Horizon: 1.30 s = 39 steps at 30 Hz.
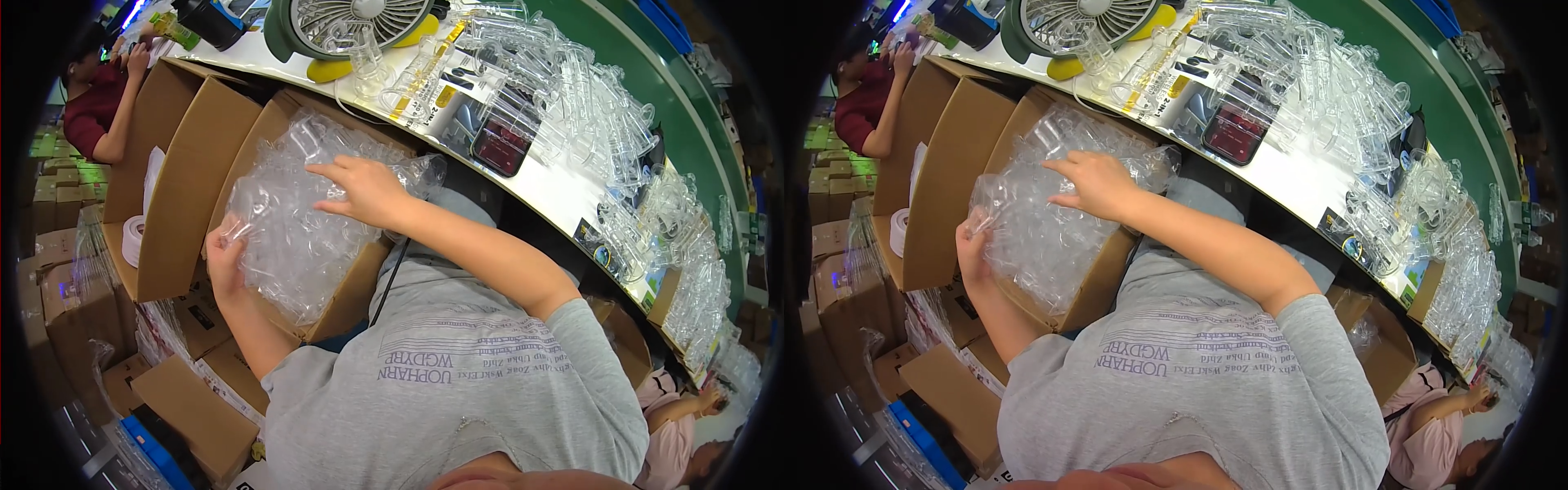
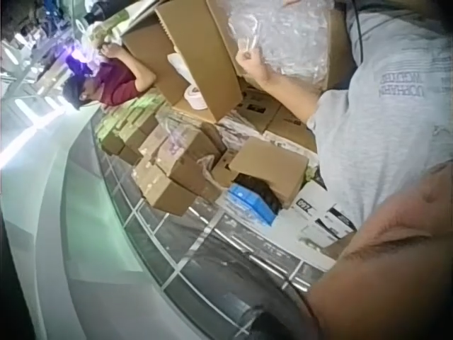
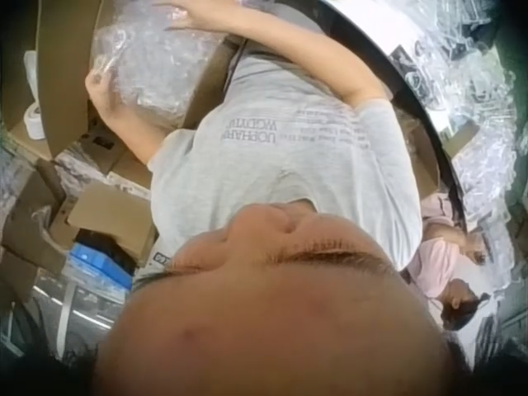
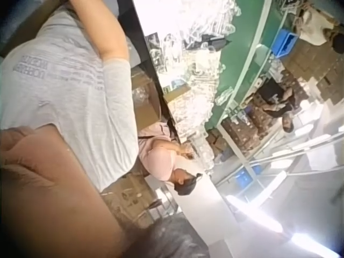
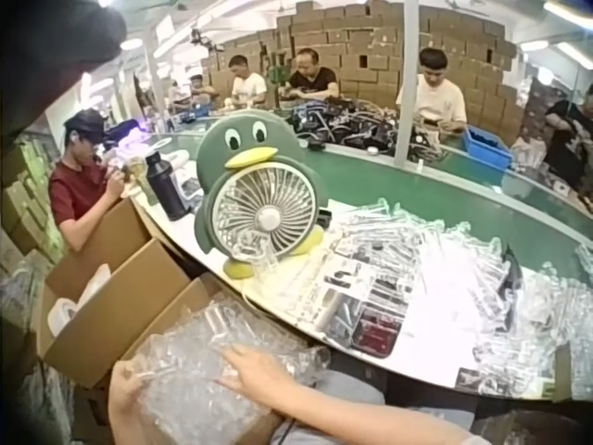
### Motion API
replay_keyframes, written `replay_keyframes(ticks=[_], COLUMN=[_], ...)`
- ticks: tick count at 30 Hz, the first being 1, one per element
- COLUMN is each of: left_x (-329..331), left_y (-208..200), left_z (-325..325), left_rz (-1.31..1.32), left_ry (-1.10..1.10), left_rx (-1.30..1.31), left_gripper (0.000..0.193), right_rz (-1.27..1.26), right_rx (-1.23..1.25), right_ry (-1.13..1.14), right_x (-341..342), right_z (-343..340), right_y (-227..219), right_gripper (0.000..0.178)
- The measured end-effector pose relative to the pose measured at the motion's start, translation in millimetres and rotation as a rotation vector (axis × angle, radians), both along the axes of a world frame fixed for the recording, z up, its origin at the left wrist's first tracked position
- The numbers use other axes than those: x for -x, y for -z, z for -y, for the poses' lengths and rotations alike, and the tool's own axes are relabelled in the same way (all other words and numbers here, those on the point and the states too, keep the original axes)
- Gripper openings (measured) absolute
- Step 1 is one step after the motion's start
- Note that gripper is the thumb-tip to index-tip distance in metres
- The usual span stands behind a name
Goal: Assembling small plastic components on a production line by applying liquid from a dispenser bottle.
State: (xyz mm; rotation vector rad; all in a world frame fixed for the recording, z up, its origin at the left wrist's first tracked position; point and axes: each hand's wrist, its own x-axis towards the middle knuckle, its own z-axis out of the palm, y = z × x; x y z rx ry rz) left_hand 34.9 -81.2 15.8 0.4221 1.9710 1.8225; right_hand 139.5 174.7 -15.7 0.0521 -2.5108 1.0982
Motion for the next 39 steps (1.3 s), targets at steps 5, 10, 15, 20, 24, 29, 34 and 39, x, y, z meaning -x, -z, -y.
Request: replay_keyframes(ticks=[5,10,15,20,24,29,34,39], left_x=[4.4,15.8,25.9,-28.7,-37.1,6.5,28.8,29.8], left_y=[11.5,33.1,89.3,131.8,149.7,162.5,96.6,91.9], left_z=[-8.4,-14.3,23.4,-1.9,-12.3,62.7,67.9,36.2], left_rz=[-0.05,0.024,0.222,-0.195,-0.648,-0.49,-0.27,-0.287], left_ry=[0.173,-0.11,-0.179,0.41,0.54,0.162,-0.213,-0.511], left_rx=[-0.205,0.031,0.193,0.693,1.129,0.578,0.325,0.172], left_gripper=[0.01,0.007,0.013,0.028,0.033,0.024,0.02,0.019], right_rz=[-0.102,-0.111,-0.188,-0.213,-0.198,-0.267,-0.056,-0.137], right_rx=[-0.042,0.027,0.142,0.287,0.4,0.319,0.335,0.049], right_ry=[-0.164,-0.104,-0.018,0.039,0.042,0.085,0.067,-0.154], right_x=[10.2,13.5,18.2,20.5,13.0,13.2,8.7,-8.4], right_z=[10.0,8.8,14.3,11.6,8.4,-0.4,-0.9,18.2], right_y=[3.7,12.4,12.3,2.7,-15.2,-8.9,2.5,5.9], right_gripper=[0.027,0.019,0.015,0.014,0.016,0.016,0.02,0.023])
